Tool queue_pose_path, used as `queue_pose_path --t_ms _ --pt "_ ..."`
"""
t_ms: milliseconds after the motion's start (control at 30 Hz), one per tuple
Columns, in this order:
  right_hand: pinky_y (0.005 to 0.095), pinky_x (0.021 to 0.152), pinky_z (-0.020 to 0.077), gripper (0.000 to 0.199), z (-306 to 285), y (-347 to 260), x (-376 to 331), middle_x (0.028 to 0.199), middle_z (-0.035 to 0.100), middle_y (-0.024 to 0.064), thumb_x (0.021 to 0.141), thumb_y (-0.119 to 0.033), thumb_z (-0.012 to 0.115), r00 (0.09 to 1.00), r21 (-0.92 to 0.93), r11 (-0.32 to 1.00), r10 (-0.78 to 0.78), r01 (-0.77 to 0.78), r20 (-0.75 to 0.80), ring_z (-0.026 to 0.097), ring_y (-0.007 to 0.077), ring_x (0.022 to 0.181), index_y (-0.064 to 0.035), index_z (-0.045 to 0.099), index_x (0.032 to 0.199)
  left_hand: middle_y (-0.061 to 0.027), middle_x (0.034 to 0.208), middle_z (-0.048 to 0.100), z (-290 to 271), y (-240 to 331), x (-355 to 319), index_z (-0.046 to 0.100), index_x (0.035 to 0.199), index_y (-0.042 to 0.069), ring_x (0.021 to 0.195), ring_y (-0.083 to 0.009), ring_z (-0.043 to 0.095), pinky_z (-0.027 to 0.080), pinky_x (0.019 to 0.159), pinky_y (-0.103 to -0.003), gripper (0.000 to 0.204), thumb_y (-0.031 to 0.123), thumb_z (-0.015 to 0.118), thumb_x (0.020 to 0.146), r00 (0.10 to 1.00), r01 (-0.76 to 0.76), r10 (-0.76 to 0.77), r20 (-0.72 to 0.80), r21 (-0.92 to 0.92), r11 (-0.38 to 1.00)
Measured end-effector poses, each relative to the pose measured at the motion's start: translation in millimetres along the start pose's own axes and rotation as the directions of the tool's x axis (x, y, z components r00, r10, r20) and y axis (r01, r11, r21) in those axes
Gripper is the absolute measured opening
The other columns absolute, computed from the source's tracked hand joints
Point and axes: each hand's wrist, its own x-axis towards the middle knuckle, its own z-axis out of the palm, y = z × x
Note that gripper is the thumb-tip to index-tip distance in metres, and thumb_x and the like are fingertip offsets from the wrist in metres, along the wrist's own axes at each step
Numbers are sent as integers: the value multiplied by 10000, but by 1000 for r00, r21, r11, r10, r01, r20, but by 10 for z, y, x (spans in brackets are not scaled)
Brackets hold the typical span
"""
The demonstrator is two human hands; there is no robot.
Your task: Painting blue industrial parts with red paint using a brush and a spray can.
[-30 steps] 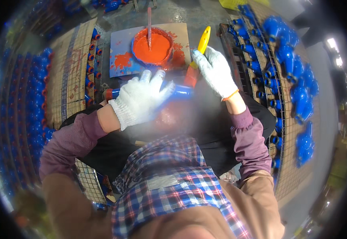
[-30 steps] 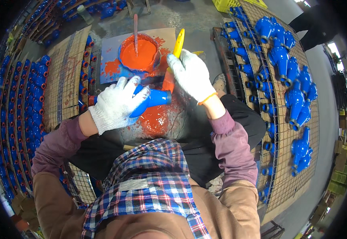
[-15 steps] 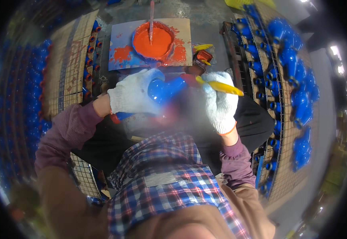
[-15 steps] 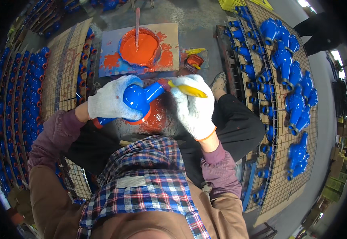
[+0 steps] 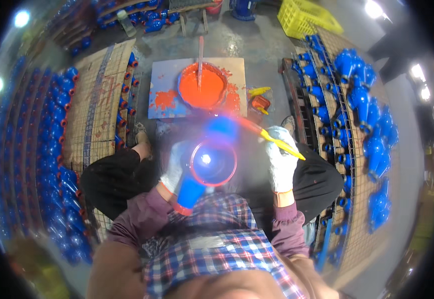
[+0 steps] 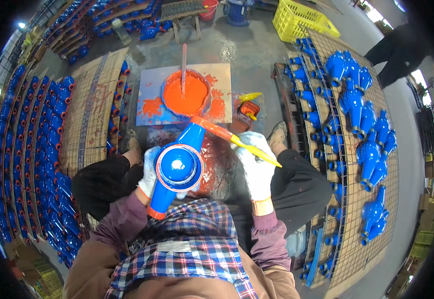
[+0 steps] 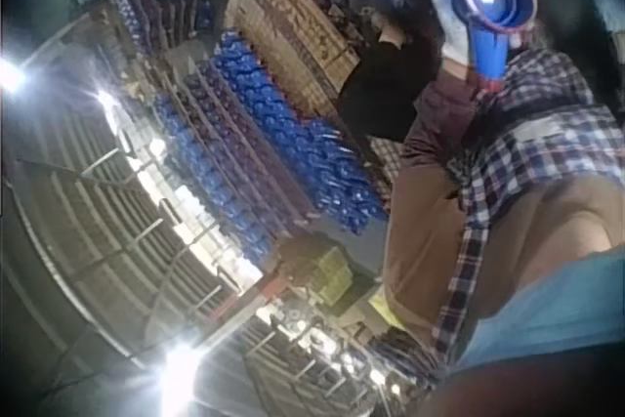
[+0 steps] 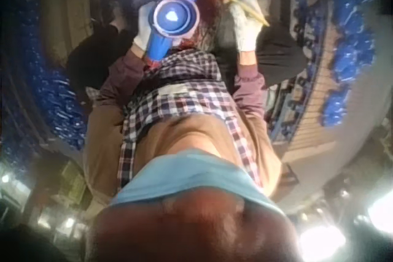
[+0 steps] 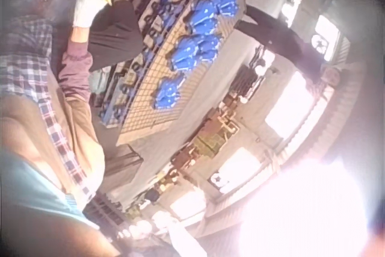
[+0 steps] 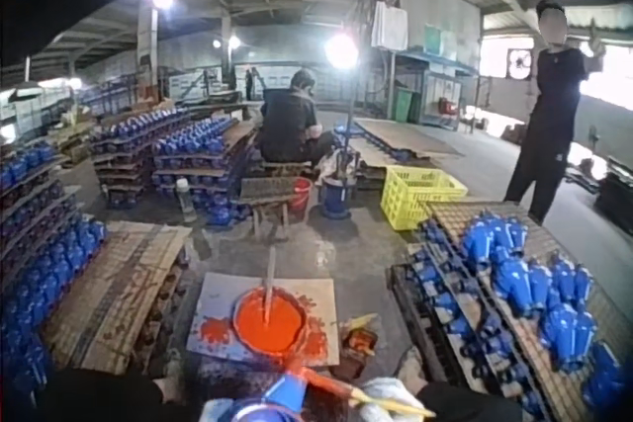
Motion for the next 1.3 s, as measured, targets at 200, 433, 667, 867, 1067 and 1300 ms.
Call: queue_pose_path --t_ms 200,433,667,867,1067,1300 --pt "286 820 519 232 83 61 -44 1067 652 103 863 -13 617 981 164 975 165 -148 -99 648 170 895 36 632 1090 -237 1409 434 -149 -335 286 299 1466 89 1050 -485 576 579 561 -447 729 518 542 929 810 319 -38 586 -385 866" --pt "274 789 519 218 -59 -87 -29 1039 655 95 857 1 597 992 121 990 85 -74 -90 642 153 877 35 633 1070 -213 1401 450 -223 -46 177 291 1465 49 1192 -396 536 511 944 -503 927 552 684 792 979 184 -196 -62 -166 969" --pt "275 741 502 155 -213 -723 -20 881 646 84 876 -61 627 995 1 999 -32 32 -92 642 158 784 30 631 1002 -163 1439 426 -193 439 77 251 1495 48 1305 -326 468 376 1106 -488 1257 373 957 508 936 -287 -10 352 778 559" --pt "288 739 510 170 -267 -858 12 950 657 102 827 -51 671 989 -121 982 -143 146 29 637 175 819 14 659 984 -144 1422 433 103 452 -46 329 1464 23 1318 -267 437 371 1089 -411 1126 307 920 548 824 -562 83 560 791 242" --pt "280 776 509 281 -274 -772 -170 1007 638 95 756 62 701 992 -115 985 -129 128 1 618 159 902 7 651 1026 -114 1250 545 646 531 -115 509 1273 41 1171 -233 549 439 1004 -369 894 261 906 503 866 -476 97 491 868 -144" --pt "298 745 496 238 -22 -854 203 907 668 91 928 -169 639 998 -415 908 27 -50 -60 626 161 810 14 648 1081 -149 1197 574 875 494 -147 605 1205 101 1013 -326 605 554 776 -384 663 243 803 588 810 -231 103 578 475 -849"
